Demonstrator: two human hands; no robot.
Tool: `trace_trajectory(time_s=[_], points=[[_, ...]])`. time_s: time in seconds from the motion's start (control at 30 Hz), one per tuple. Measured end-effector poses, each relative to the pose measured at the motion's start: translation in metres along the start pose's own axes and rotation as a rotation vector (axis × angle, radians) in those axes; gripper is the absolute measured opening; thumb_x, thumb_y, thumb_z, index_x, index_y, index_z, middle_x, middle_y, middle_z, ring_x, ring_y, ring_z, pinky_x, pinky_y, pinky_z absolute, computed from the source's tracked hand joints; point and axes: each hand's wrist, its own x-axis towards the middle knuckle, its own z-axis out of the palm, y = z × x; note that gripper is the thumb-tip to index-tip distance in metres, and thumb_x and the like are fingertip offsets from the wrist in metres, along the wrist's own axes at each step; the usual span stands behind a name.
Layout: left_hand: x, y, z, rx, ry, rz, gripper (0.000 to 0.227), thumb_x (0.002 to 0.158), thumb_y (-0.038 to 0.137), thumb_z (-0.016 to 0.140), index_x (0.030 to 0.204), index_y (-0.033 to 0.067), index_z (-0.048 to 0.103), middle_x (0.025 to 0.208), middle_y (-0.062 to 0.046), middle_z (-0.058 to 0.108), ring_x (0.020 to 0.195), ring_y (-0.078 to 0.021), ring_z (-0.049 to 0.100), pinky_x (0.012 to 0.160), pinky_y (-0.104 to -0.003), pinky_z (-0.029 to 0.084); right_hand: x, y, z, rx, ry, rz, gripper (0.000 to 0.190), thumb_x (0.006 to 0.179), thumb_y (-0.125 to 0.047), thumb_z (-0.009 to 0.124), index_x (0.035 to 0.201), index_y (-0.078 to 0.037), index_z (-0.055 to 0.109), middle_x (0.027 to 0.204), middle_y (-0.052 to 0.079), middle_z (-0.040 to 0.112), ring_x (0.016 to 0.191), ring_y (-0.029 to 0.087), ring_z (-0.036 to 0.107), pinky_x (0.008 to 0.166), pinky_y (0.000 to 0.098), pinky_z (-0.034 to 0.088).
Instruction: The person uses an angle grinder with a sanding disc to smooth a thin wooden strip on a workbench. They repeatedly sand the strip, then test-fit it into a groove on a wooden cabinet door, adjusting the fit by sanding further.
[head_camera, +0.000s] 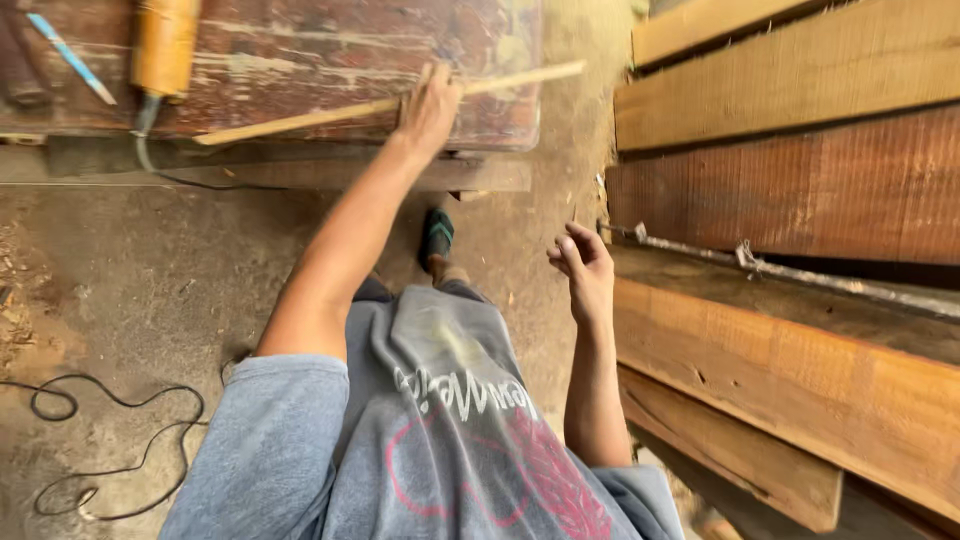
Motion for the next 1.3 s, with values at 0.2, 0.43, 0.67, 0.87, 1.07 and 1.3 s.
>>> trace_trajectory(time_s=[0.2, 0.43, 0.67, 0.87, 1.07, 1.3], points=[[0.009, -0.031, 0.049, -0.047, -0.105, -0.036, 0.017, 0.098, 0.007, 0.069, 0.113, 0.0068, 0.075, 0.106, -0.015, 0.062, 0.1, -0.0312, 0.061, 0.079, -0.044, 0.055, 0.05, -0.014, 0.01, 0.078, 0.001, 0.073, 0.041, 0.099, -0.018, 0.069, 0.134, 0.002, 0.059, 0.109, 0.007, 0.067, 0.093, 0.015, 0.07, 0.084, 0.0298, 0.059], [-0.038, -0.181, -0.057, 0.07, 0.271, -0.388, 0.076, 0.094, 0.027, 0.082, 0.149, 0.0021, 0.035, 0.14, -0.027, 0.035, 0.128, -0.0384, 0.044, 0.105, -0.053, 0.04, 0.058, -0.011, 0.027, 0.085, 0.093, 0.158, 0.04, 0.098, -0.017, 0.07, 0.133, 0.0, 0.059, 0.107, 0.006, 0.066, 0.092, 0.016, 0.07, 0.083, 0.0304, 0.06], [-0.054, -0.345, -0.1, 0.167, -0.058, -0.939, 0.097, 0.095, 0.034, 0.088, 0.159, 0.0006, 0.023, 0.157, -0.024, 0.04, 0.141, -0.036, 0.049, 0.116, -0.052, 0.043, 0.06, -0.04, 0.082, -0.018, 0.039, 0.159, 0.041, 0.099, -0.017, 0.069, 0.134, 0.001, 0.06, 0.109, 0.007, 0.068, 0.095, 0.015, 0.07, 0.085, 0.0293, 0.059], [-0.083, -0.34, -0.159, 0.127, -0.117, -0.875, 0.059, 0.096, 0.041, 0.079, 0.136, 0.0011, 0.061, 0.119, -0.025, 0.071, 0.098, -0.0376, 0.07, 0.075, -0.055, 0.055, 0.057, -0.088, 0.107, -0.152, -0.053, -0.057, 0.039, 0.099, -0.008, 0.069, 0.135, 0.002, 0.058, 0.114, 0.007, 0.067, 0.105, 0.017, 0.068, 0.096, 0.0307, 0.056], [-0.167, -0.28, -0.276, -0.197, 0.046, -1.003, 0.043, 0.114, 0.036, 0.07, 0.137, 0.0006, 0.066, 0.118, -0.013, 0.073, 0.097, -0.0231, 0.068, 0.085, -0.045, 0.053, 0.056, -0.097, 0.118, 0.094, -0.177, -0.133, 0.04, 0.102, -0.008, 0.072, 0.138, 0.002, 0.057, 0.117, 0.007, 0.066, 0.109, 0.017, 0.067, 0.101, 0.0327, 0.054], [-0.21, -0.079, -0.324, -0.685, 0.264, -0.646, 0.044, 0.108, 0.005, 0.076, 0.142, 0.0002, 0.049, 0.126, -0.007, 0.059, 0.113, -0.0178, 0.063, 0.101, -0.034, 0.055, 0.059, -0.106, 0.17, -0.002, -0.807, -0.117, 0.059, 0.095, -0.022, 0.082, 0.142, 0.0, 0.054, 0.124, 0.008, 0.065, 0.119, 0.019, 0.065, 0.108, 0.0345, 0.054]])
